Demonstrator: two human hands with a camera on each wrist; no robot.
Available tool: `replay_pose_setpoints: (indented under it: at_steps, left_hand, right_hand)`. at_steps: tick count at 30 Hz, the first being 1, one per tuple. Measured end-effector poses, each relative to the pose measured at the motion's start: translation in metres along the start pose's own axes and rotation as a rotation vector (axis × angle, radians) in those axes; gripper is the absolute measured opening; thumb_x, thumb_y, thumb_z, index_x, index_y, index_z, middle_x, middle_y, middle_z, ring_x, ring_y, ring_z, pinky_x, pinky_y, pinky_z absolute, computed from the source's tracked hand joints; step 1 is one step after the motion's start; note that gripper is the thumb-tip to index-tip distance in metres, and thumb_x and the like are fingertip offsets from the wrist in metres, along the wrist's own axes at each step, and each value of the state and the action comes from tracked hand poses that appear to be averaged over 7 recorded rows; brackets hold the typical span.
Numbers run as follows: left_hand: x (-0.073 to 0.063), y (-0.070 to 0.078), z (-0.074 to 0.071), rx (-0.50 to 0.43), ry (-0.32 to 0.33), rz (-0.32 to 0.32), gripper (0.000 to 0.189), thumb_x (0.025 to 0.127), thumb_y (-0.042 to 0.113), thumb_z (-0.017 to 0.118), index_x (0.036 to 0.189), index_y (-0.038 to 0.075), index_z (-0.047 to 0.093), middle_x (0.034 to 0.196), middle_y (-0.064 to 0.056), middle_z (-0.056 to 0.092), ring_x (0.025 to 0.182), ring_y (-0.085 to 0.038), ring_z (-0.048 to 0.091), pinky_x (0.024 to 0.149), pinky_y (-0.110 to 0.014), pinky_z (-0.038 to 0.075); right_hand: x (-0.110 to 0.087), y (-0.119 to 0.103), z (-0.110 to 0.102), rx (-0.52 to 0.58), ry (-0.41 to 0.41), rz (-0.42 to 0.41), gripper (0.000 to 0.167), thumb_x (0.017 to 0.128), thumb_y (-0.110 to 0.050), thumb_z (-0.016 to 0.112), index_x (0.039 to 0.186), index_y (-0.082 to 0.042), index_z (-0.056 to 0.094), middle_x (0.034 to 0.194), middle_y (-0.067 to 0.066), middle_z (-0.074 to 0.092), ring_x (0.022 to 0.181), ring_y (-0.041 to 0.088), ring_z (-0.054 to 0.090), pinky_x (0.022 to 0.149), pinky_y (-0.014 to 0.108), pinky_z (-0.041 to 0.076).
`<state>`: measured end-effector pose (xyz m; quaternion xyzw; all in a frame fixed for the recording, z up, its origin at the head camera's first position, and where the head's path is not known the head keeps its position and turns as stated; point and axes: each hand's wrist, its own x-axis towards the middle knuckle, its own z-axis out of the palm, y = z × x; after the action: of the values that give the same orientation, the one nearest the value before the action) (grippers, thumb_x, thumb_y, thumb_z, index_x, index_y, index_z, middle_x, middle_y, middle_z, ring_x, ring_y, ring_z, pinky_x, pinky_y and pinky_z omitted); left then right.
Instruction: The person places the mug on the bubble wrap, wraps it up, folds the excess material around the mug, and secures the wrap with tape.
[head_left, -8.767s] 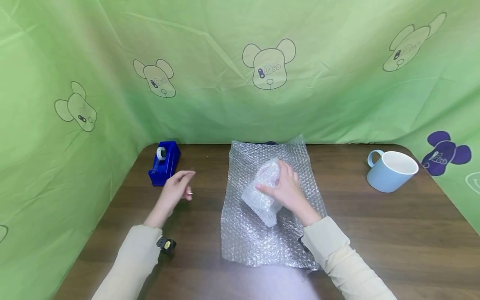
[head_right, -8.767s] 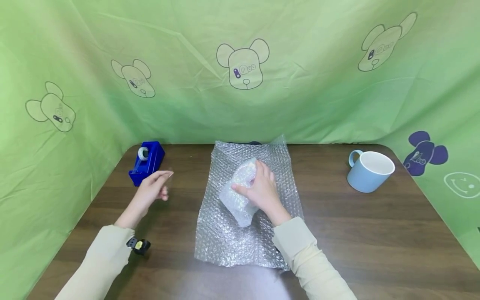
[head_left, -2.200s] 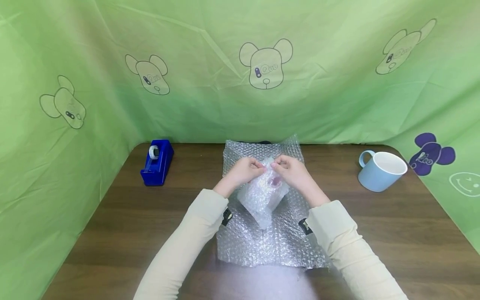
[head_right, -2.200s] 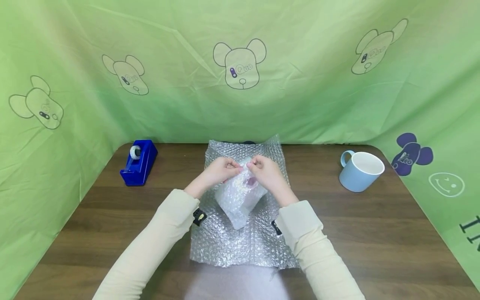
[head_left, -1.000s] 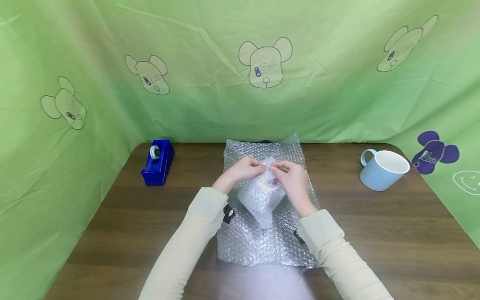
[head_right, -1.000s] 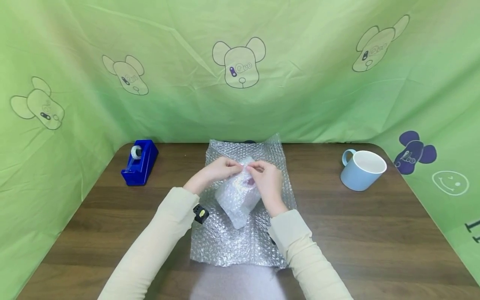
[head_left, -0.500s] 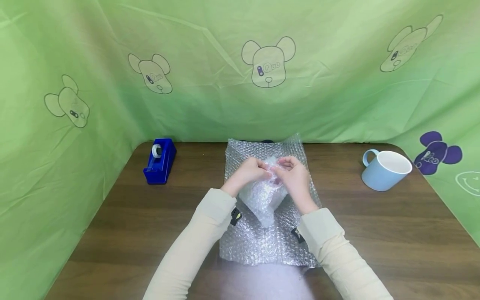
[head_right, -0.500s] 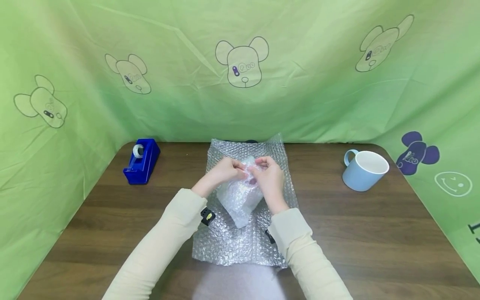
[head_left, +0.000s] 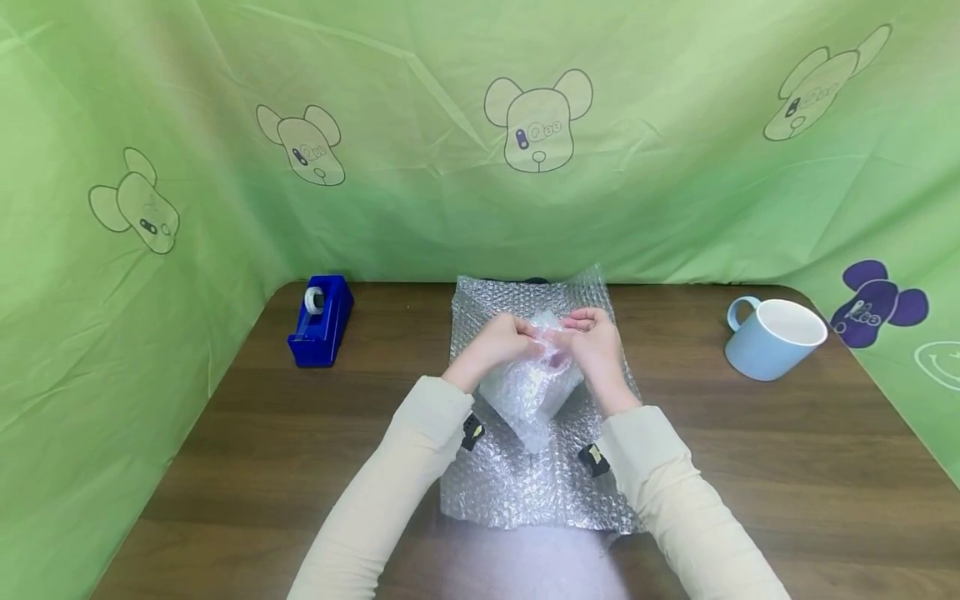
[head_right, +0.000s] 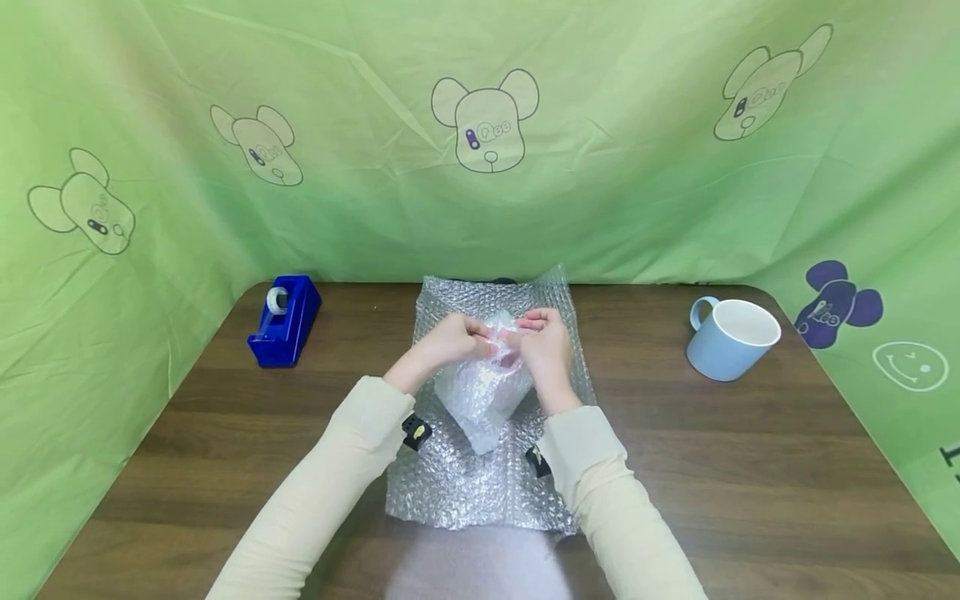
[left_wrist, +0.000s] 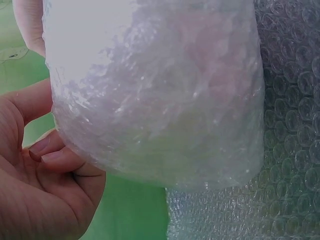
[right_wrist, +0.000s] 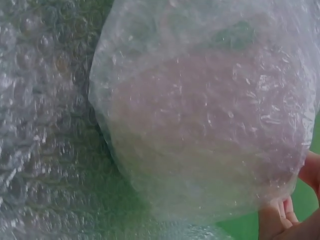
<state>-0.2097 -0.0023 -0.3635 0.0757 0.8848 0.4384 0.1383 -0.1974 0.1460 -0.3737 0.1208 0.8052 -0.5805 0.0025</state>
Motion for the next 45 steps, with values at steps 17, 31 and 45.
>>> replay_pose_setpoints:
  at_steps: [17,31,45]
  left_hand:
    - [-0.003,0.005,0.0,-0.03,-0.004,-0.005,0.031,0.082,0.011,0.068,0.111,0.001,0.068,0.115,-0.017,0.068,0.106,-0.03,0.062,0.09,-0.034,0.052]
    - [-0.001,0.005,0.003,-0.021,0.007,0.001,0.03,0.081,0.01,0.069,0.11,0.001,0.069,0.114,-0.015,0.07,0.105,-0.028,0.064,0.089,-0.033,0.053]
    - [-0.004,0.001,0.002,-0.035,0.017,-0.031,0.032,0.084,0.012,0.068,0.115,0.003,0.067,0.117,-0.014,0.068,0.107,-0.028,0.063,0.093,-0.035,0.052]
  right_hand:
    - [0.005,-0.008,-0.012,-0.243,-0.023,-0.072,0.027,0.086,-0.017,0.066,0.108,-0.005,0.057,0.114,0.016,0.069,0.092,0.023,0.061,0.072,0.024,0.041]
    - [0.007,-0.008,-0.022,-0.228,-0.047,-0.108,0.02,0.086,-0.015,0.069,0.099,-0.002,0.06,0.094,0.013,0.07,0.073,0.009,0.056,0.064,0.017,0.044]
    - [-0.001,0.004,-0.009,-0.414,0.051,-0.294,0.028,0.092,-0.025,0.062,0.104,-0.002,0.072,0.107,0.018,0.071,0.099,0.033,0.066,0.083,0.043,0.052]
